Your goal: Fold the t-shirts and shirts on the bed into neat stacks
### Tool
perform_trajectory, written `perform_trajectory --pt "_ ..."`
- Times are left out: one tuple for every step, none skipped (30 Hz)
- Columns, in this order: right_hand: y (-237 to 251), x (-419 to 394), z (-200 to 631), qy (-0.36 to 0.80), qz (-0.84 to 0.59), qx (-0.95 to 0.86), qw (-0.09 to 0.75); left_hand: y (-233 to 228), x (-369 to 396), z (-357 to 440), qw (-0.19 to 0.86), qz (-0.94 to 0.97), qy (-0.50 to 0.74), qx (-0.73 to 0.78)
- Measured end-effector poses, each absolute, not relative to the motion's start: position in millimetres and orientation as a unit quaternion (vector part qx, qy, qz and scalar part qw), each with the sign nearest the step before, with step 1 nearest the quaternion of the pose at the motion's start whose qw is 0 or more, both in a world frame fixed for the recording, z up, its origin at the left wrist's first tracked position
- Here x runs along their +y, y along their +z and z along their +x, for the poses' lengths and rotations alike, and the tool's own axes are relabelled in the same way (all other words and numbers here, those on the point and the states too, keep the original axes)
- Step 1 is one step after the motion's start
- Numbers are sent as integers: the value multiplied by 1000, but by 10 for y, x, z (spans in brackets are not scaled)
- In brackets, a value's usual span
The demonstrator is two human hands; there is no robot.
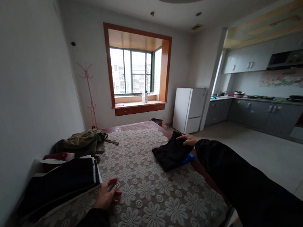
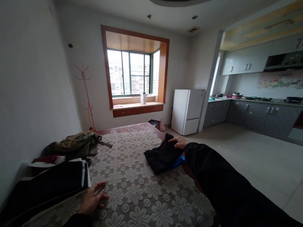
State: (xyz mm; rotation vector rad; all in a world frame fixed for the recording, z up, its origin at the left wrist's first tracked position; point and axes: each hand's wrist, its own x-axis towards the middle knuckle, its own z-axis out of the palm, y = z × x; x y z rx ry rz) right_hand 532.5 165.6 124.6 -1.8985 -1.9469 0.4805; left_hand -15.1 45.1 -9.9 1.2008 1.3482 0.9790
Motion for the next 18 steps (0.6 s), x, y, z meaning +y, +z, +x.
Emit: perform_trajectory --pt "1183 1642 5361 171 -681 -686 192 -96 456 -150 517 500 406 563" --pt "1120 1628 5394 173 -685 -680 196 -92 461 -147 517 499 404 566" --pt "1059 1616 5424 176 -688 -675 200 -87 464 -144 517 497 401 570" --pt "1001 1605 5449 179 -690 -670 205 -80 464 -140 517 496 398 573" --pt "946 1596 5470 183 -691 -666 211 -71 462 -136 516 495 396 576" --pt "894 1588 5488 188 -692 -663 217 -61 457 -132 515 495 394 578" --pt "845 1580 5503 191 -692 -659 222 -50 450 -130 514 497 392 579" --pt "797 1571 5515 194 -693 -656 228 -39 443 -128 513 499 392 579" --pt "749 1559 5526 196 -695 -652 233 -28 435 -127 512 500 391 578" --pt "700 1543 5534 198 -696 -648 237 -18 428 -126 511 502 391 578" --pt "650 1522 5541 201 -697 -645 241 -9 423 -125 511 503 389 578" --pt "598 1495 5545 205 -698 -641 243 0 421 -124 510 504 388 578" --pt "547 1465 5546 208 -700 -638 245 6 420 -123 510 505 387 578" --pt "498 1433 5545 208 -702 -635 247 12 420 -121 510 506 385 579" --pt "455 1401 5541 207 -704 -633 249 17 421 -120 509 506 384 581" --pt "419 1372 5535 201 -706 -631 250 20 422 -118 508 507 382 582" --pt "395 1350 5527 191 -709 -631 251 23 423 -117 507 508 381 584" --pt "383 1336 5514 178 -714 -630 249 24 423 -115 505 508 380 585"
